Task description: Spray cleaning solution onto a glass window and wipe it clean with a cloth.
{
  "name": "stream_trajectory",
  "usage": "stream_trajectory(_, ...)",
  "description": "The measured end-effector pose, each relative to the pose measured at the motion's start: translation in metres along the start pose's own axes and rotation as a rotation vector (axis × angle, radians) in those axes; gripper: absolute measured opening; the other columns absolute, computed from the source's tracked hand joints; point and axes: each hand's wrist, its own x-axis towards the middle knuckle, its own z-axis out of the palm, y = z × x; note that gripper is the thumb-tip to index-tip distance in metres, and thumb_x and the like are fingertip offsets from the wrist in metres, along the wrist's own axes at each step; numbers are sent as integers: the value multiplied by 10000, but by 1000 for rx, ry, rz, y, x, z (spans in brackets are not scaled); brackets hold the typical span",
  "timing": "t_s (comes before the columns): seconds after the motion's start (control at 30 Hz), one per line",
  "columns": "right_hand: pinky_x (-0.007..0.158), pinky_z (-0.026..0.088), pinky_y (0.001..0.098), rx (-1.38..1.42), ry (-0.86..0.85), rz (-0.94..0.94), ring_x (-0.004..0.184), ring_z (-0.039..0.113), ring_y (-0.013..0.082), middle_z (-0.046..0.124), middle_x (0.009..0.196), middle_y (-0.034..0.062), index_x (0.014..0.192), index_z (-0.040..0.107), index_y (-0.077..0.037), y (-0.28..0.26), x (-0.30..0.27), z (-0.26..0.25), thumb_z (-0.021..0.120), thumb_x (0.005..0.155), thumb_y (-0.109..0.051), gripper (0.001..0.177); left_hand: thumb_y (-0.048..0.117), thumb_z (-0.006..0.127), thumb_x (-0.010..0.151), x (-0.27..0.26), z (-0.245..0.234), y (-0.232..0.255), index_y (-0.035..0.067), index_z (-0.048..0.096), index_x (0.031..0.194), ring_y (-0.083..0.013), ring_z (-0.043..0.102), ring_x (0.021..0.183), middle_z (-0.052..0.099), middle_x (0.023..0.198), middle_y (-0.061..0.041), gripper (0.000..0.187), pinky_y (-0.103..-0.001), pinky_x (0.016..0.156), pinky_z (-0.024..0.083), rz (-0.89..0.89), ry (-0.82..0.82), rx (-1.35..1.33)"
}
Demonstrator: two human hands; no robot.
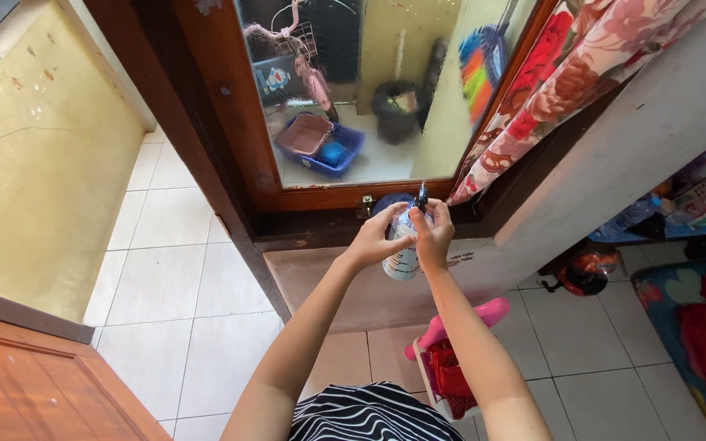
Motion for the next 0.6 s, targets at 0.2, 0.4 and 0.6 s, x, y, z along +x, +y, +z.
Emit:
stream_trajectory(0.2,851,502,254,169,14,-14,945,593,84,634,1041,0,1130,611,-44,28,8,-17,707,974,-190,235,379,783,822,10,21,-3,56,509,1470,-304,631,1314,640,1405,-205,774,-393,1084,494,23,25,-17)
stream_trajectory(0.4,830,491,252,154,-12,26,925,573,81,621,1025,3,1104,626,-43,40,14,-32,706,982,-193,209,365,795,814,14,36,-6,48,527,1445,-316,634,1287,645,1386,-213,755,-396,1065,499,-2,64,30)
stream_trajectory(0.6,833,487,259,164,-48,63,923,569,88,625,1029,6,1113,630,-39,53,15,-34,725,984,-221,242,365,798,805,11,41,-8,55,546,1427,-315,654,1266,663,1358,-209,739,-397,1051,510,-37,115,-2)
